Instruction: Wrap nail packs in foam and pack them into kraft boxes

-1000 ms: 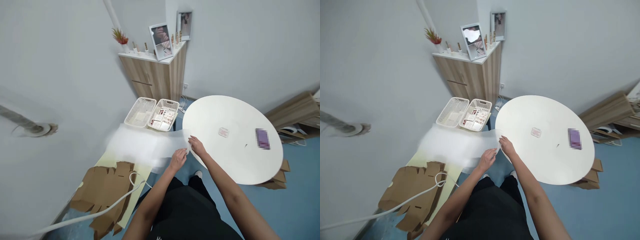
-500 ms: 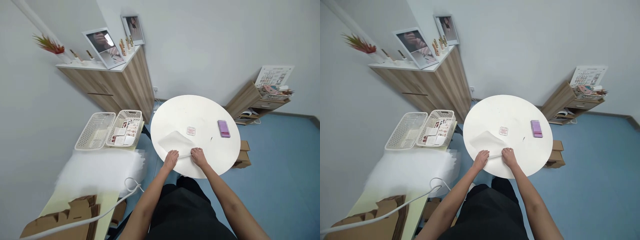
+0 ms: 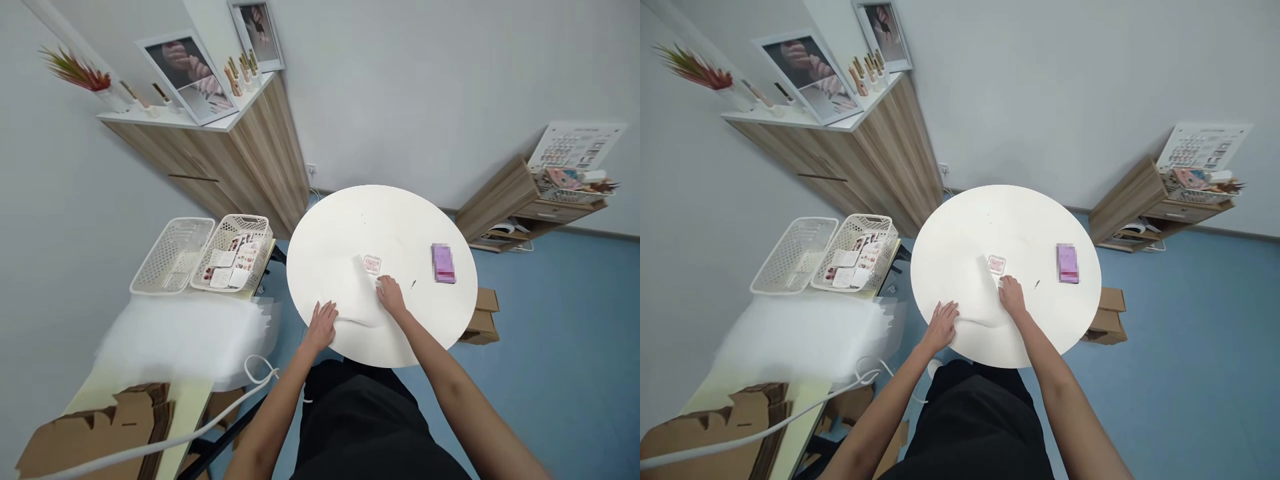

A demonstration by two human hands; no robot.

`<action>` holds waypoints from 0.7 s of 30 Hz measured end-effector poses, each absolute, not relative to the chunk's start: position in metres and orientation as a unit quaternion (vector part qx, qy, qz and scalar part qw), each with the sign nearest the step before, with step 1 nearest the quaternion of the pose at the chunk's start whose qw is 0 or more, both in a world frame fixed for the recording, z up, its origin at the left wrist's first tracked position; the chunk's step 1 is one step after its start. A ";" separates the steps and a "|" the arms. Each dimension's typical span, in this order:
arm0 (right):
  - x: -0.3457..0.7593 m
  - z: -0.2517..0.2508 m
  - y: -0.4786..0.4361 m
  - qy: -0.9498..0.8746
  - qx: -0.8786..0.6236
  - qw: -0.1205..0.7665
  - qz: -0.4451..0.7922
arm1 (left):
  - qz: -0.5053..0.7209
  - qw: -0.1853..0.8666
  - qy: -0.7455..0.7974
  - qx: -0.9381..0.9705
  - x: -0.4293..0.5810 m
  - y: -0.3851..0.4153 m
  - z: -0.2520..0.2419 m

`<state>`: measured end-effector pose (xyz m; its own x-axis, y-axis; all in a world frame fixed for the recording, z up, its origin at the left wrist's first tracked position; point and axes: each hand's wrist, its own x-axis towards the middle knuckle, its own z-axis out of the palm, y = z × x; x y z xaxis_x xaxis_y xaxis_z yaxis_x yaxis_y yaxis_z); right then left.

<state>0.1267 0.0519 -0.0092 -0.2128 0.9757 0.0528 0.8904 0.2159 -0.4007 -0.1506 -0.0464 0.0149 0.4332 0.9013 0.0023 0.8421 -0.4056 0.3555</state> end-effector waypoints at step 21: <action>0.144 -0.021 0.139 -0.754 -0.592 0.250 0.135 | 0.070 0.236 0.553 0.796 -0.138 -0.063 -0.002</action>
<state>0.1442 0.1393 -0.0215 -0.1746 0.9603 0.2177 0.8258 0.2633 -0.4987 -0.1379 -0.0634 -0.0020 0.3783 0.9136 -0.1494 0.8469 -0.2764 0.4543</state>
